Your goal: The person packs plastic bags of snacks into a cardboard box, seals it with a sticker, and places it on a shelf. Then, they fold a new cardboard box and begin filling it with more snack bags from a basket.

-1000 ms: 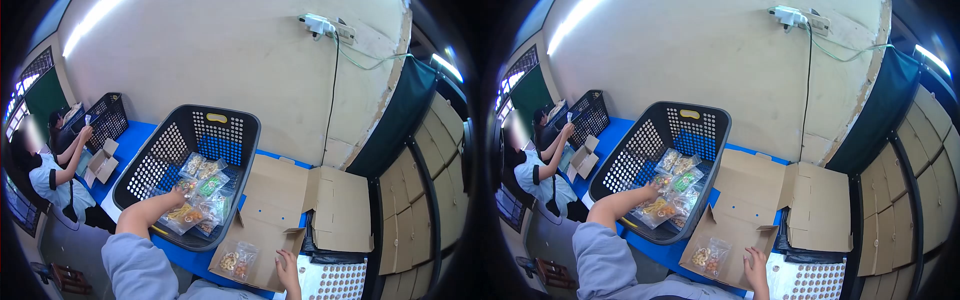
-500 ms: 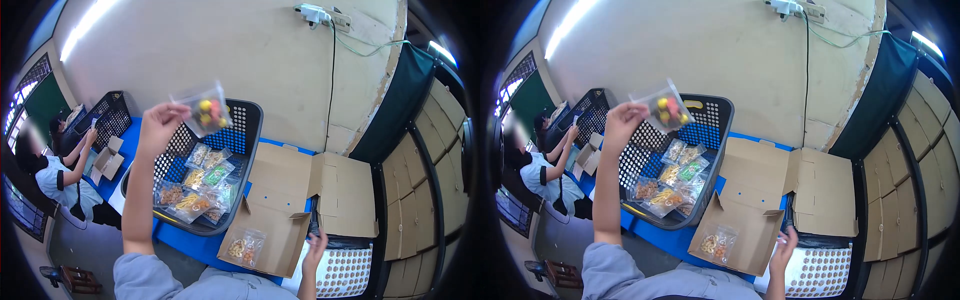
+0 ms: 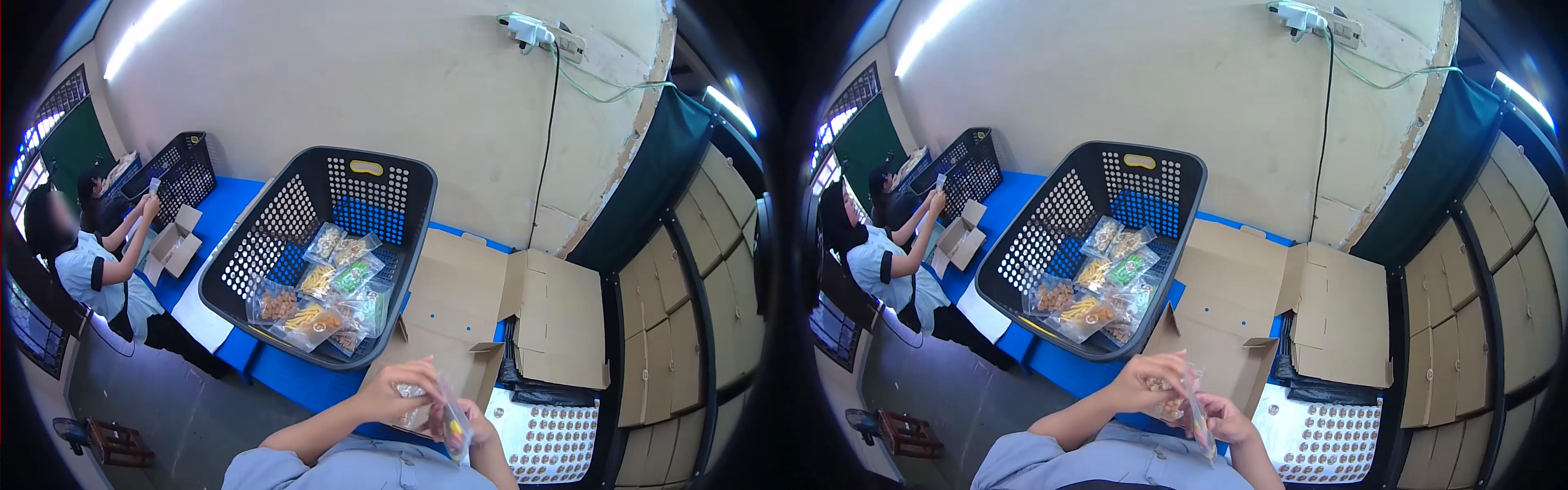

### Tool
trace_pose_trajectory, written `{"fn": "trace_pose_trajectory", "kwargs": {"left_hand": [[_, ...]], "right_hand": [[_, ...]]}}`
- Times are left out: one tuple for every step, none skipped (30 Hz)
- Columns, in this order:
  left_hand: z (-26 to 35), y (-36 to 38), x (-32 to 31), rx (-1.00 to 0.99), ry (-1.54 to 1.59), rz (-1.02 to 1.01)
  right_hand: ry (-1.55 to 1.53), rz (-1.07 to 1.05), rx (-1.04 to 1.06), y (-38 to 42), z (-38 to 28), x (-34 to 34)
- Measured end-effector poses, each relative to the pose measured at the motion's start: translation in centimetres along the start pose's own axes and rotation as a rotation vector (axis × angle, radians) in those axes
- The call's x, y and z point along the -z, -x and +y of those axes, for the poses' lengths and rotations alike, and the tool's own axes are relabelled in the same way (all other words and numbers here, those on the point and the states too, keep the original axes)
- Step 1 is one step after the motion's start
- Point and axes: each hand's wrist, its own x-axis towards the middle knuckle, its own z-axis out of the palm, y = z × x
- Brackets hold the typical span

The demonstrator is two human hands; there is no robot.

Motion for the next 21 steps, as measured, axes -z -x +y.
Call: {"fn": "trace_pose_trajectory", "kwargs": {"left_hand": [[-0.2, 0.2, -0.2, 0.004, 0.000, 0.001], [-0.3, 0.3, -0.5, 0.158, 0.188, 0.133], [-0.4, 0.3, -0.7, 0.311, 0.376, 0.265], [-1.8, 1.3, -0.8, 0.326, 0.508, 0.185], [-2.5, 2.4, -1.8, 0.323, 0.509, 0.186], [-2.7, 2.8, -2.9, 0.371, 0.442, 0.197], [-2.9, 3.1, -4.0, 0.418, 0.376, 0.209], [-3.2, 3.2, -5.2, 0.477, 0.339, 0.321], [-3.5, 3.1, -5.2, 0.473, 0.341, 0.321], [-4.1, 3.0, -5.0, 0.505, 0.272, 0.311], [-4.5, 3.0, -4.9, 0.537, 0.201, 0.300], [-4.6, 2.9, -4.8, 0.537, 0.203, 0.298], [-4.7, 2.9, -4.9, 0.503, 0.249, 0.317], [-4.8, 2.7, -4.9, 0.468, 0.297, 0.336], [-4.9, 2.4, -4.9, 0.459, 0.305, 0.338], [-4.9, 2.2, -4.8, 0.463, 0.329, 0.339], [-4.9, 2.0, -4.7, 0.472, 0.354, 0.340], [-4.6, 1.9, -4.9, 0.458, 0.294, 0.330], [-4.4, 1.9, -5.2, 0.455, 0.302, 0.335], [-4.2, 2.0, -5.4, 0.465, 0.160, 0.261], [-4.1, 2.3, -5.7, 0.477, 0.019, 0.182]], "right_hand": [[0.062, 0.214, 0.025, 0.5, 0.1, 0.6], [0.125, 0.429, 0.048, 0.9, 0.3, 0.8], [0.124, 0.429, 0.044, 0.6, -0.1, 0.3], [0.262, 0.604, 0.127, -0.3, -0.9, -0.8], [0.403, 0.776, 0.213, -1.4, -1.6, -1.7], [0.458, 0.820, 0.340, -2.7, -1.7, -2.5], [0.463, 0.820, 0.340, -2.7, -1.5, -2.6], [0.529, 0.842, 0.277, -2.6, -1.3, -2.5], [0.594, 0.864, 0.214, -2.4, -1.0, -2.3], [0.633, 0.887, 0.170, -2.2, -0.7, -2.2], [0.636, 0.888, 0.170, -2.2, -0.7, -2.3], [0.638, 0.895, 0.177, -2.2, -0.7, -2.5], [0.640, 0.902, 0.184, -2.3, -0.6, -2.7], [0.644, 0.904, 0.183, -2.0, -0.1, -2.3], [0.504, 0.907, 0.231, -1.9, 0.3, -1.8], [0.366, 0.906, 0.274, -1.8, 0.5, -1.4], [0.378, 0.910, 0.270, -1.6, 0.7, -1.2], [0.454, 0.916, 0.285, -1.9, 0.6, -2.0], [0.530, 0.920, 0.301, -1.9, 0.4, -2.4], [0.637, 0.885, 0.258, -1.4, 0.7, -1.9], [0.697, 0.934, 0.116, -1.1, 0.4, -1.9]]}}
